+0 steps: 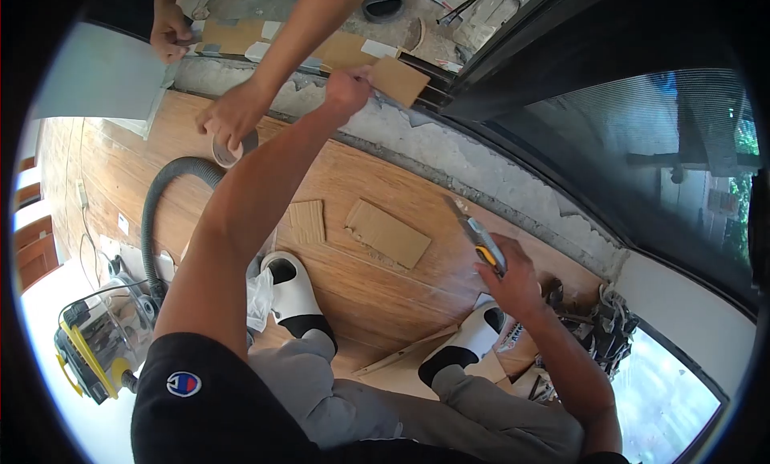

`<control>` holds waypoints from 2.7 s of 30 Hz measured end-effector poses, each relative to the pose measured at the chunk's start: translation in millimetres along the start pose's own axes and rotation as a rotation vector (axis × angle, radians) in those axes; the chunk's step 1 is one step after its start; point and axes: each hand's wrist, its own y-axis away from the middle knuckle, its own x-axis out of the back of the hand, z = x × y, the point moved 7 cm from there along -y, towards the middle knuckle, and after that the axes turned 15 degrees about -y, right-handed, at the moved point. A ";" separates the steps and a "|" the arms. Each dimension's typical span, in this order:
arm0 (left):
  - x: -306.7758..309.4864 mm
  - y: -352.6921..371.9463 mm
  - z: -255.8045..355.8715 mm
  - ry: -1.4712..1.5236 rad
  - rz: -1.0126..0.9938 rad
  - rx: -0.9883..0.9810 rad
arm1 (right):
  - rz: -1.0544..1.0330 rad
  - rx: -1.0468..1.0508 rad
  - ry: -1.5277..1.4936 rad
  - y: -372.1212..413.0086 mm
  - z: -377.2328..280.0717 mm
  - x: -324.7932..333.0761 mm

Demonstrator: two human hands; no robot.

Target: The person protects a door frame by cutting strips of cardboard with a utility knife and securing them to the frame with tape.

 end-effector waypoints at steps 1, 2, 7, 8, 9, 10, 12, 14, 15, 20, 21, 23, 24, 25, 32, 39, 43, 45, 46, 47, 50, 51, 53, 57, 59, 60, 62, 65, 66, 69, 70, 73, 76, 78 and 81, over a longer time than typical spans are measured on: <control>2.2 -3.0 -1.0 0.195 0.041 0.058 | -0.031 -0.026 -0.012 2.3 3.8 -2.7; 0.0 -4.7 2.8 0.194 0.042 0.054 | -0.058 -0.049 -0.028 3.5 7.1 -5.3; -27.0 -7.4 3.1 -0.118 0.189 0.011 | -0.055 -0.106 -0.030 9.6 20.1 -3.9; -29.4 -4.3 5.3 -0.117 0.184 0.014 | -0.051 -0.120 -0.027 9.9 24.2 -3.1; -30.7 -1.0 10.6 -0.250 0.174 -0.028 | -0.047 -0.133 -0.025 9.9 27.2 -2.1; -25.2 6.4 26.0 -0.384 0.165 -0.071 | -0.049 -0.134 -0.027 9.5 27.7 -1.0; -13.7 17.2 54.2 -0.552 0.083 -0.019 | -0.085 -0.198 -0.046 8.3 30.8 -1.3; -16.8 17.2 54.8 -0.714 -0.005 0.031 | -0.088 -0.213 -0.051 6.7 31.4 -0.8; -16.5 14.6 63.9 -0.749 0.085 -0.145 | -0.087 -0.227 -0.055 6.0 32.6 -0.7; -34.3 14.6 86.8 -0.926 0.192 -0.612 | -0.083 -0.238 -0.072 3.5 36.6 -2.1; -38.9 14.3 87.0 -0.929 0.181 -0.616 | -0.083 -0.236 -0.083 3.2 36.9 -3.1; -46.3 17.7 97.8 -0.929 0.172 -0.619 | -0.087 -0.233 -0.077 2.6 37.0 -4.5; -45.6 16.3 97.1 -0.973 0.167 -0.431 | -0.090 -0.233 -0.071 2.7 36.8 -4.5; -42.9 17.1 92.9 -1.012 0.160 -0.243 | -0.090 -0.233 -0.068 2.6 36.4 -4.3; -53.1 27.2 91.9 -0.982 0.074 -0.205 | -0.092 -0.258 -0.069 2.7 38.8 -7.0; -50.8 24.8 81.1 -0.919 0.133 -0.170 | -0.090 -0.251 -0.086 -1.0 37.4 -9.4; -53.9 28.3 83.0 -0.918 0.131 -0.146 | -0.088 -0.252 -0.072 -0.1 35.7 -9.1; -56.1 27.6 84.6 -0.927 0.120 -0.125 | -0.082 -0.242 -0.081 1.9 37.7 -9.6; -57.4 27.4 84.7 -0.936 0.109 -0.102 | -0.082 -0.244 -0.080 2.5 36.8 -9.3; -58.7 27.1 86.7 -0.935 0.109 -0.102 | -0.091 -0.254 -0.081 2.9 35.7 -9.7; -57.1 25.5 91.3 -0.901 0.073 -0.052 | -0.099 -0.247 -0.071 3.9 33.6 -10.4; -56.9 24.8 92.0 -0.898 0.036 -0.017 | -0.098 -0.231 -0.061 4.0 32.6 -9.9; -57.0 24.8 95.9 -0.892 -0.005 0.011 | -0.092 -0.242 -0.057 5.8 35.0 -7.6; -41.2 17.6 96.4 -0.856 -0.071 -0.086 | -0.088 -0.256 -0.061 9.5 37.9 -5.4; -29.0 9.5 93.7 -0.882 -0.076 -0.288 | -0.090 -0.271 -0.062 10.5 37.4 -5.6; -20.0 1.3 82.9 -0.880 -0.078 -0.293 | -0.095 -0.277 -0.065 10.8 37.6 -5.1; -19.9 -4.3 78.1 -0.821 -0.167 -0.621 | -0.095 -0.252 -0.068 13.2 41.0 -5.5; -25.7 -17.7 79.2 -0.895 -0.275 -0.649 | -0.100 -0.222 -0.067 12.0 44.3 -9.7; -31.9 -17.8 78.8 -0.980 -0.337 -0.654 | -0.101 -0.221 -0.061 12.8 44.6 -9.5; -38.2 -21.0 84.5 -1.182 -0.349 -0.608 | -0.092 -0.230 -0.081 12.2 42.7 -9.0; -38.5 -21.9 86.0 -1.183 -0.349 -0.613 | -0.087 -0.231 -0.081 12.1 42.6 -7.7; -43.8 -22.7 84.2 -1.179 -0.404 -0.654 | -0.088 -0.230 -0.077 14.8 43.1 -7.0; -46.2 -30.7 79.9 -1.186 -0.379 -0.635 | -0.088 -0.233 -0.072 16.7 45.6 -7.4; -50.6 -27.7 86.0 -1.171 -0.400 -0.787 | -0.113 -0.262 -0.090 17.0 48.0 -10.0; -53.9 -21.5 95.3 -1.189 -0.484 -0.820 | -0.114 -0.270 -0.085 17.0 52.6 -11.9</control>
